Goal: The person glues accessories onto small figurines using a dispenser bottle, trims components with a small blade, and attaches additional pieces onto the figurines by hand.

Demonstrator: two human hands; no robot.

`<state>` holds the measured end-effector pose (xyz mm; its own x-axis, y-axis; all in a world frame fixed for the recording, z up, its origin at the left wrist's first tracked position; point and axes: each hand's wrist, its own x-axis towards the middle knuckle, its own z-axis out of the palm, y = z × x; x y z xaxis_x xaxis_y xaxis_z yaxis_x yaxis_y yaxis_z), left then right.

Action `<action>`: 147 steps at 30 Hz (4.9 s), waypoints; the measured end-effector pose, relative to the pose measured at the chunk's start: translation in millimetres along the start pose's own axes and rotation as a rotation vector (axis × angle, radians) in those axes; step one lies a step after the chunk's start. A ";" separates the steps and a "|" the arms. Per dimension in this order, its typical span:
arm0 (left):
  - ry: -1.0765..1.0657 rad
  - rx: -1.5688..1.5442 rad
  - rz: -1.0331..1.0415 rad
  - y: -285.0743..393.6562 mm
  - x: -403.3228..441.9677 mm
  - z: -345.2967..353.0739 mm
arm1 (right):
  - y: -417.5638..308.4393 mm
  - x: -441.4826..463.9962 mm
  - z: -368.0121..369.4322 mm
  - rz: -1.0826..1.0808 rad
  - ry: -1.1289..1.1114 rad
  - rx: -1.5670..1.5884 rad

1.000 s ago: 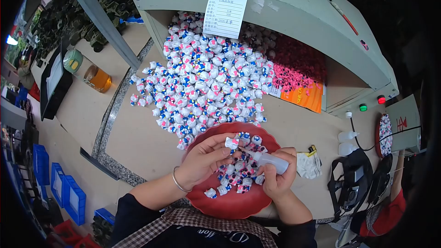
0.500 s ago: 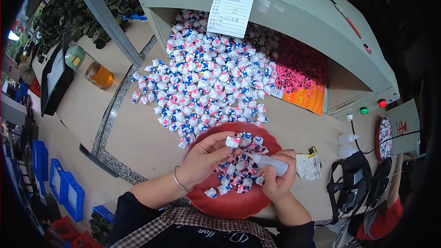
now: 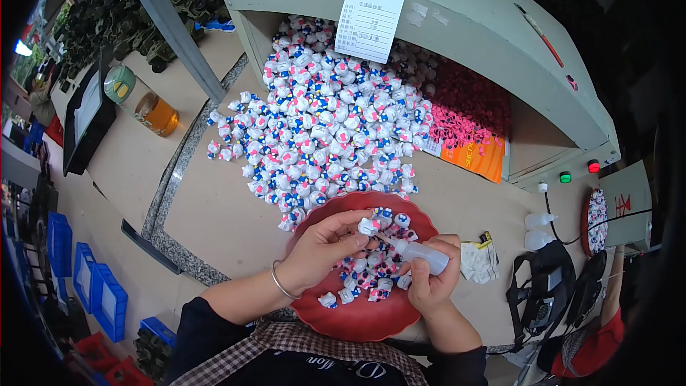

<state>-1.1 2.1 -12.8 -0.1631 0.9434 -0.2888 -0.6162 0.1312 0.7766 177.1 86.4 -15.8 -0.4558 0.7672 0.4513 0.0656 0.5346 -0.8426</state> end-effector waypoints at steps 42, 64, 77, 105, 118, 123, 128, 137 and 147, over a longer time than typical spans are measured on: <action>0.033 0.015 -0.011 7.3 -1.6 5.1 | 111.2 121.8 -12.8 0.090 -0.171 -0.869; -0.134 0.044 0.005 4.6 -3.4 3.2 | -7.3 27.2 8.0 0.255 -0.302 -0.037; -0.102 0.157 0.103 1.3 -6.2 2.0 | -29.8 28.1 4.3 0.504 -0.210 0.467; -0.131 0.279 0.101 -1.1 -8.3 0.9 | -9.4 19.9 16.4 0.440 -0.345 0.265; -0.127 0.234 0.062 0.2 -5.6 0.1 | -8.7 21.4 16.2 0.439 -0.333 0.261; -0.105 0.323 0.000 6.1 -6.3 -0.9 | -7.9 22.2 14.8 0.376 -0.374 0.189; -0.093 0.279 -0.003 -3.1 -4.6 -5.7 | -9.0 23.1 15.9 0.416 -0.377 0.265; -0.133 0.219 0.215 -3.8 -7.2 5.8 | -6.6 28.2 -4.1 0.610 -0.261 1.165; -0.261 0.953 0.630 13.9 -16.6 23.6 | -7.5 5.0 -25.9 0.483 -0.150 1.386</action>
<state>11.2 -4.5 16.1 -0.0020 0.9424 0.3345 0.3615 -0.3112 0.8789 197.3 95.5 0.4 -0.7286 0.6790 0.0896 -0.6084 -0.5816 -0.5400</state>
